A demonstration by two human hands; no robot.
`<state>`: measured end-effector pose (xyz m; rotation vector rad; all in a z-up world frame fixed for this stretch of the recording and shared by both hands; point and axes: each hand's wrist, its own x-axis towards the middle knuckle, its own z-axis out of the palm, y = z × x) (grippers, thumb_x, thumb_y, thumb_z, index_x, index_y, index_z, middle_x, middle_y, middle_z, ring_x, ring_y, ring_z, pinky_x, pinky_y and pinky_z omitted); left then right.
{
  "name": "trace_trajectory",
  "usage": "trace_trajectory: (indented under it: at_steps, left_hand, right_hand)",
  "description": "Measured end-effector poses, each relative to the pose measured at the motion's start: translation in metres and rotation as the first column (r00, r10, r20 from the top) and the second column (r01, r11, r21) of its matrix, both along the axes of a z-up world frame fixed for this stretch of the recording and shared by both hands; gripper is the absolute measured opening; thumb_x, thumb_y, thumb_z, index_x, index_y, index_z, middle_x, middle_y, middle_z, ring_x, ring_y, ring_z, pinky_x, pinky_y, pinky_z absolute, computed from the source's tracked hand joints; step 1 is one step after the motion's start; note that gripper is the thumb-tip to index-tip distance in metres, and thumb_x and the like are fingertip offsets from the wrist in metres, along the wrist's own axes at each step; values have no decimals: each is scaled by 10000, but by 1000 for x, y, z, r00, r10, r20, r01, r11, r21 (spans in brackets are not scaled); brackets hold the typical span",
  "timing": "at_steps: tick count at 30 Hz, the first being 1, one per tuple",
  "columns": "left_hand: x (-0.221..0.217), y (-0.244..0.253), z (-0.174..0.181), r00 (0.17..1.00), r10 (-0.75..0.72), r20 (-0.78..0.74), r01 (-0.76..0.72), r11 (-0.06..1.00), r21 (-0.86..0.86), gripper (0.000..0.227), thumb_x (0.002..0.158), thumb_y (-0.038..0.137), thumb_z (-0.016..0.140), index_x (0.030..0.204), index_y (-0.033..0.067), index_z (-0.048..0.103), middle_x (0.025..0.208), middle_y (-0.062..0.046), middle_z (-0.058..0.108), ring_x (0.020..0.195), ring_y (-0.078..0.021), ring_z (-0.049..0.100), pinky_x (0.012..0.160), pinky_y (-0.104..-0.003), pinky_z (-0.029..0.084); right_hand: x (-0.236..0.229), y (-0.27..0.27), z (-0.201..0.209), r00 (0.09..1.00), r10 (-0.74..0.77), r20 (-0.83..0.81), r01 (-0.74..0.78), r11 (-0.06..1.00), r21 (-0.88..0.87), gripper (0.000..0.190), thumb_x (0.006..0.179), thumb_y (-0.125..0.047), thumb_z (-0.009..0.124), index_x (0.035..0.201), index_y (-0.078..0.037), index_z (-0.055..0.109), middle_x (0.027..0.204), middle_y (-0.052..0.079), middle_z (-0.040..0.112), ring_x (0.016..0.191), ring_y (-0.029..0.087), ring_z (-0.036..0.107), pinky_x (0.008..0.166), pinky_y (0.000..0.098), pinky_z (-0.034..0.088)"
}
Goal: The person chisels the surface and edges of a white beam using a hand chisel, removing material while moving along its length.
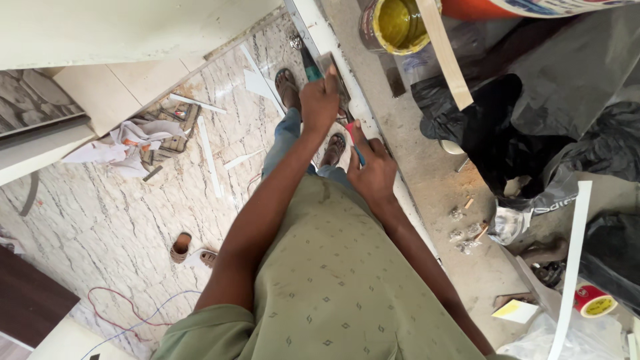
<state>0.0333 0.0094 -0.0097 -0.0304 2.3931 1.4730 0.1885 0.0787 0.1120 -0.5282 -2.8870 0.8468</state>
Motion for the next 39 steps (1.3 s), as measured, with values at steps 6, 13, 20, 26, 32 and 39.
trace_trajectory:
  at_steps: [6, 13, 20, 26, 32, 39]
  left_hand:
    - [-58, -8, 8, 975, 54, 214, -82, 989, 122, 639, 1046, 390, 515, 599, -44, 654, 485, -159, 603, 360, -211, 633, 384, -400, 488]
    - [-33, -7, 23, 997, 8, 83, -14, 998, 68, 655, 1065, 414, 541, 620, -53, 651, 459, -116, 568, 369, -199, 613, 408, -370, 456]
    - [-24, -9, 27, 968, 19, 251, -80, 969, 234, 639, 1039, 418, 553, 599, -39, 626, 451, -85, 562, 359, -173, 616, 344, -344, 468]
    - [-26, -6, 27, 1000, -17, 11, 16, 998, 62, 681, 1059, 422, 545, 556, -33, 600, 428, -105, 544, 353, -184, 584, 402, -362, 413]
    - [-33, -14, 6, 996, -12, 84, -4, 982, 191, 626, 1048, 406, 522, 603, -21, 633, 449, -120, 579, 371, -183, 653, 387, -362, 486]
    - [-55, -16, -1, 996, -6, 94, 3, 1000, 29, 639, 1038, 445, 511, 605, 0, 662, 439, -93, 600, 363, -154, 664, 415, -340, 536]
  right_hand:
    - [-51, -5, -10, 1000, -9, 18, 9, 999, -45, 641, 921, -124, 723, 1535, -178, 545, 911, 145, 639, 730, 355, 660, 642, 463, 551]
    - [-29, -8, 2, 1000, -13, 15, 13, 999, 30, 605, 921, -115, 714, 1505, -202, 579, 903, 118, 637, 711, 326, 663, 625, 437, 558]
    - [-17, -13, -11, 999, -38, 23, 37, 999, 24, 586, 937, -132, 726, 1503, -173, 581, 933, 124, 654, 696, 316, 655, 599, 413, 551]
    - [-20, -13, -11, 999, -46, 13, 46, 999, 3, 543, 967, -123, 721, 1492, -156, 586, 914, 113, 651, 664, 294, 657, 585, 398, 550]
    - [-31, -17, -8, 999, -38, 15, 38, 999, 12, 570, 939, -132, 722, 1494, -155, 591, 901, 128, 636, 675, 330, 643, 586, 422, 537]
    - [-54, -20, -4, 999, -40, 17, 41, 998, -40, 606, 949, -121, 722, 1528, -167, 549, 909, 136, 628, 673, 326, 639, 601, 421, 543]
